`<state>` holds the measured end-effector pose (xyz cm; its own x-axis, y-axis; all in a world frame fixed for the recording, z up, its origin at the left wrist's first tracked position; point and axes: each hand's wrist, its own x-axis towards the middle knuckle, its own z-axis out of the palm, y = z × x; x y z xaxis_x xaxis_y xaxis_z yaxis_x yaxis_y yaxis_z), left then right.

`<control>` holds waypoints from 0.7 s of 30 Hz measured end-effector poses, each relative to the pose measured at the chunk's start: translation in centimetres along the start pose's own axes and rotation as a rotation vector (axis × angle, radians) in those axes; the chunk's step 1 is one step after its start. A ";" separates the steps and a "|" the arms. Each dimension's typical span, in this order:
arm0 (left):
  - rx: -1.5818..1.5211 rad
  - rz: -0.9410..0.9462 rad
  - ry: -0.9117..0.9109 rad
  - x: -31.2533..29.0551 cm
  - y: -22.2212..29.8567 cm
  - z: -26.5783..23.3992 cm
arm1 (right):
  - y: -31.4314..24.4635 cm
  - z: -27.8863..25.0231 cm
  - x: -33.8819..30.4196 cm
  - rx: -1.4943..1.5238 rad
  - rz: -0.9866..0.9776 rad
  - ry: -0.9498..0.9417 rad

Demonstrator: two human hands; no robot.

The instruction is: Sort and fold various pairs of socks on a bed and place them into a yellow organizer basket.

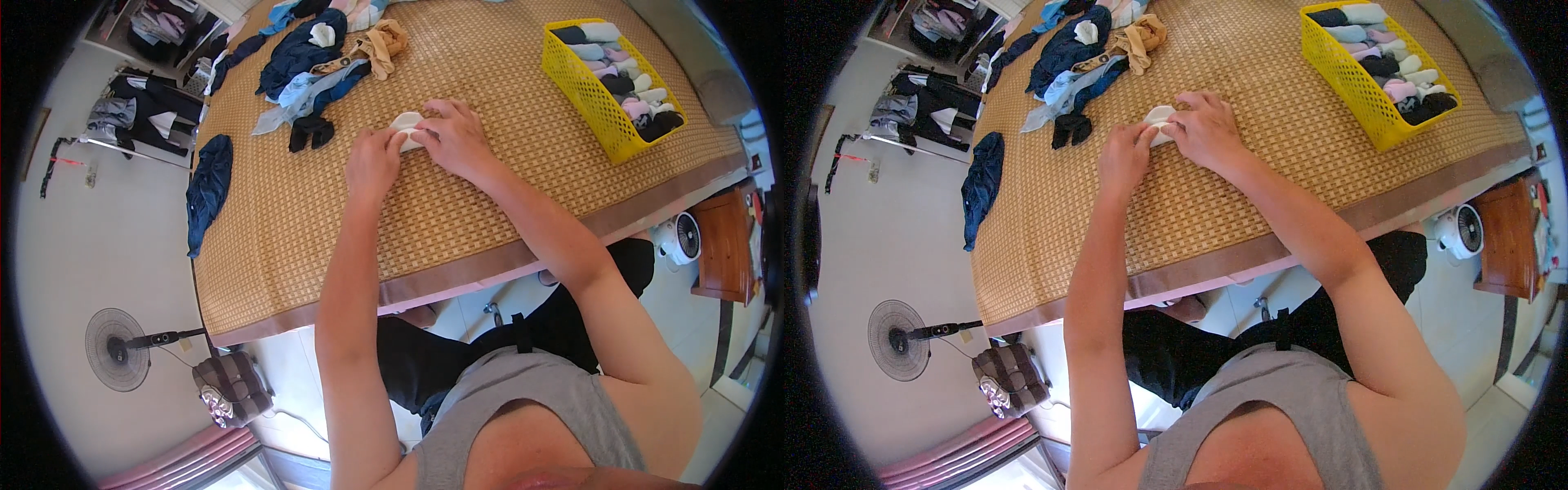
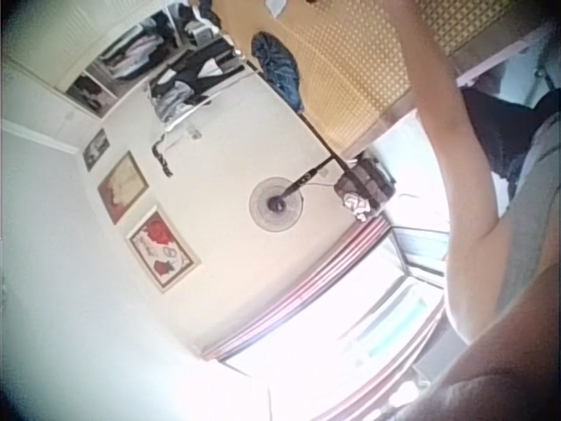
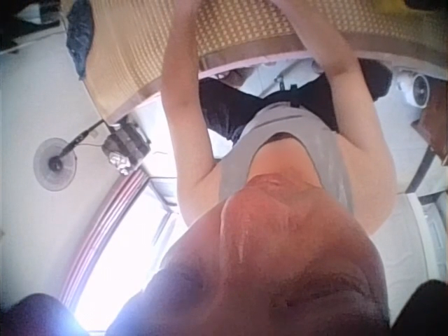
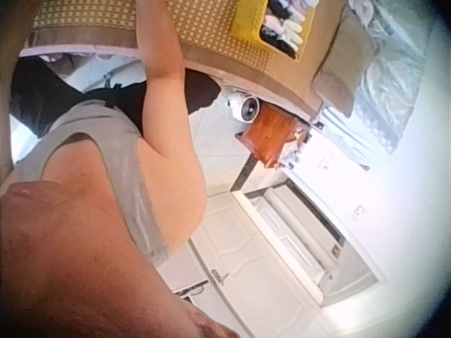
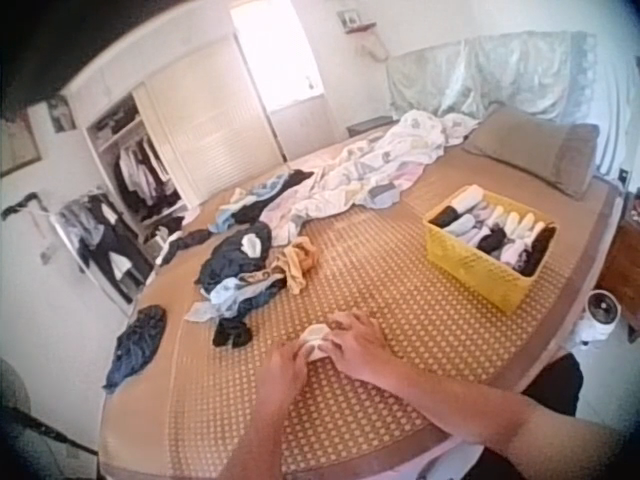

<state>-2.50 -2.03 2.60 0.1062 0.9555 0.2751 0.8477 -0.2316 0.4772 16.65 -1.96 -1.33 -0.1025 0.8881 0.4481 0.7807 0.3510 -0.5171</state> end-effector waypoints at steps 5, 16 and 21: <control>0.035 -0.059 -0.185 2.8 -1.9 -0.2 | -1.8 -0.7 1.9 -0.013 0.097 -0.141; -0.281 -0.125 -0.252 5.3 -1.9 1.1 | -1.0 0.1 2.7 -0.073 0.179 -0.158; -0.395 -0.152 -0.341 5.6 -1.8 0.5 | -0.9 -0.3 2.8 0.025 0.163 -0.207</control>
<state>-3.21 3.79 2.85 0.2159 0.9734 -0.0772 0.6140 -0.0739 0.7858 15.90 0.09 0.58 -0.1028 0.9745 0.1995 0.7819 0.2031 -0.5894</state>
